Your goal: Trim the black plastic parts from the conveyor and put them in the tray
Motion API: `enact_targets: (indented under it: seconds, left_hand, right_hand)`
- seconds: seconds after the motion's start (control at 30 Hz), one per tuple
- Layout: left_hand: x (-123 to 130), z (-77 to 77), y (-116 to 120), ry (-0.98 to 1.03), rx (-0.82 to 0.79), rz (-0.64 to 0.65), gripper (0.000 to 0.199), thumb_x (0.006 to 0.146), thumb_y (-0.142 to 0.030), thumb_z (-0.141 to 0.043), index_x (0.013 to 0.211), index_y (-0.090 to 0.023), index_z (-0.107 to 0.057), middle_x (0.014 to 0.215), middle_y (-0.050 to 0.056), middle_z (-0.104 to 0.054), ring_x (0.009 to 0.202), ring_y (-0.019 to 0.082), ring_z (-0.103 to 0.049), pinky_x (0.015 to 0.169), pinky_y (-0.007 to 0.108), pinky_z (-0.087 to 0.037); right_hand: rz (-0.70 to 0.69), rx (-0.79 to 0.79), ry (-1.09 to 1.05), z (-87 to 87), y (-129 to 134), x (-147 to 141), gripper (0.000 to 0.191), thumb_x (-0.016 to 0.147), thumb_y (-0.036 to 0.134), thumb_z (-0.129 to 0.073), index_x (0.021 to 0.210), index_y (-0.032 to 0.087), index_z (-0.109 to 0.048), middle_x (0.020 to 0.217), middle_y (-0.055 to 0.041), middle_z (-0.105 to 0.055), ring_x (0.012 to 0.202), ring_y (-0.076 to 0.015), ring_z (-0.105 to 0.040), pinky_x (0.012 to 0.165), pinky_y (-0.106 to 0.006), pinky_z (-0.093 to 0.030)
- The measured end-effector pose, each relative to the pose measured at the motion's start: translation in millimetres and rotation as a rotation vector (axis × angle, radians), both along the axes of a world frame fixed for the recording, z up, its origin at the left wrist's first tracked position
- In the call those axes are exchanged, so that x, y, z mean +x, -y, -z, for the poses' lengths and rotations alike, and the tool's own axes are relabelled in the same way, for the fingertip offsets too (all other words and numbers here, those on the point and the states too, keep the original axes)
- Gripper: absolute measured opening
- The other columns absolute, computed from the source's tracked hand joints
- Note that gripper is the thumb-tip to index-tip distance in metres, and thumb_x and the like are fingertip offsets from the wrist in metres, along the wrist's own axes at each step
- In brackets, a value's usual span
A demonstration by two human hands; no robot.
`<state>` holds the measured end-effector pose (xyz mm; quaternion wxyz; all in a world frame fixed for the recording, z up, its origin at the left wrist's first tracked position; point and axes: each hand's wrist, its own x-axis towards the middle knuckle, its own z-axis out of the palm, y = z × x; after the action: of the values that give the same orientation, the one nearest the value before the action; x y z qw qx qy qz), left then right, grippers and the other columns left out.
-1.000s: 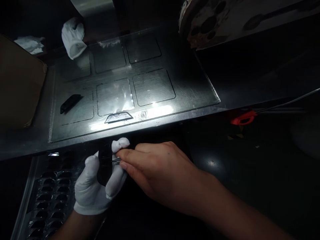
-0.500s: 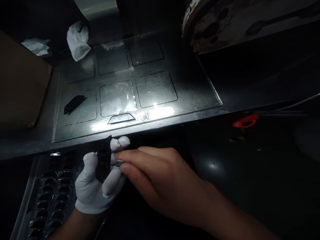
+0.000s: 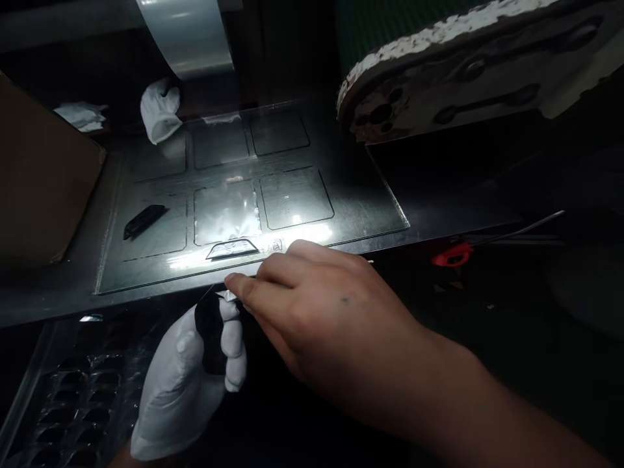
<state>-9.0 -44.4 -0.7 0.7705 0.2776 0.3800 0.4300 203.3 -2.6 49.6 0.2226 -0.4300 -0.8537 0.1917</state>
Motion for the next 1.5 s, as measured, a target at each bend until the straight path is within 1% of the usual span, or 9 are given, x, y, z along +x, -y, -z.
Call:
enact_targets:
  seconds: [0.33,0.43,0.53,0.7,0.83,0.97,1.1,1.3,1.5]
  left_hand:
    - [-2.9,-2.4,-1.5,-0.17,-0.009,0.053,0.046,0.095,-0.061,-0.07,0.101,-0.016,-0.068,0.065,0.002,-0.065,0.056,0.012,-0.056,0.055,0.022,-0.043]
    - [-3.1,-4.2,-1.5,-0.185,-0.031,0.066,0.042,0.095,-0.057,-0.071,0.094,-0.015,-0.067,0.065,0.004,-0.066,0.057,0.012,-0.058,0.056,0.021,-0.045]
    - [-3.5,-5.3,-1.5,-0.198,-0.065,0.069,0.041,0.094,-0.055,-0.073,0.101,-0.015,-0.07,0.067,0.004,-0.068,0.058,0.013,-0.061,0.055,0.021,-0.048]
    - [-6.0,-3.3,-1.5,-0.159,-0.112,0.072,0.04,0.095,-0.05,-0.074,0.112,-0.014,-0.072,0.07,0.004,-0.069,0.057,0.013,-0.064,0.053,0.02,-0.052]
    - [-8.1,0.9,-2.4,0.023,-0.143,0.032,0.038,0.095,-0.051,-0.074,0.111,-0.016,-0.076,0.077,0.003,-0.071,0.055,0.012,-0.067,0.049,0.017,-0.052]
    - [-9.4,3.8,-5.9,0.236,-0.197,-0.063,0.028,0.094,-0.045,-0.078,0.112,-0.024,-0.077,0.096,0.001,-0.076,0.079,0.016,-0.077,0.067,0.022,-0.063]
    - [-8.7,6.1,-9.7,0.344,-0.185,-0.139,0.026,0.094,-0.042,-0.078,0.112,-0.023,-0.076,0.103,0.001,-0.078,0.095,0.018,-0.077,0.089,0.031,-0.066]
    - [-4.8,7.0,-11.7,0.373,-0.18,-0.26,0.026,0.093,-0.039,-0.08,0.111,-0.021,-0.076,0.103,0.001,-0.077,0.094,0.014,-0.076,0.09,0.027,-0.065]
    - [-5.8,6.8,-9.0,0.282,-0.099,-0.297,0.023,0.095,-0.039,-0.078,0.111,-0.023,-0.078,0.105,0.001,-0.079,0.096,0.014,-0.077,0.093,0.024,-0.064]
  right_hand:
    - [-0.023,0.039,0.12,-2.9,-5.4,-2.3,0.025,0.109,0.033,-0.053,0.116,0.024,-0.076,0.102,-0.0032,-0.078,0.089,-0.0223,-0.067,0.071,-0.038,-0.053]
    - [-0.022,0.046,0.153,-3.0,-5.3,-1.5,0.023,0.106,0.03,-0.058,0.119,0.024,-0.076,0.1,-0.0037,-0.077,0.087,-0.0231,-0.066,0.068,-0.038,-0.051]
    - [-0.016,0.06,0.194,-2.3,-5.2,-1.3,0.025,0.103,0.027,-0.061,0.124,0.024,-0.075,0.099,-0.004,-0.077,0.087,-0.0242,-0.065,0.066,-0.039,-0.05]
    - [-0.02,0.078,0.246,-1.4,-5.7,-3.3,0.025,0.102,0.024,-0.062,0.123,0.024,-0.076,0.099,-0.0035,-0.077,0.087,-0.0241,-0.066,0.066,-0.038,-0.052]
    - [-0.009,0.073,0.188,-2.5,-4.7,-2.6,0.026,0.107,0.026,-0.057,0.127,0.022,-0.073,0.104,-0.0024,-0.079,0.091,-0.0221,-0.071,0.076,-0.037,-0.057]
    - [0.112,0.072,-0.024,0.5,1.4,3.2,0.026,0.109,0.024,-0.055,0.132,0.017,-0.068,0.115,-0.0016,-0.08,0.101,-0.0161,-0.075,0.091,-0.03,-0.056]
    - [0.111,-0.028,-0.055,7.1,9.8,7.9,0.023,0.108,0.023,-0.058,0.129,0.023,-0.066,0.119,0.0007,-0.079,0.102,-0.0142,-0.075,0.089,-0.026,-0.056]
    - [-0.001,-0.14,-0.026,10.5,21.0,1.8,0.022,0.109,0.025,-0.055,0.129,0.025,-0.065,0.113,0.0002,-0.079,0.094,-0.016,-0.076,0.068,-0.029,-0.052]
    - [-0.019,-0.122,0.042,7.1,21.1,-5.5,0.022,0.11,0.029,-0.051,0.121,0.025,-0.07,0.107,-0.0003,-0.08,0.082,-0.0165,-0.075,0.067,-0.032,-0.051]
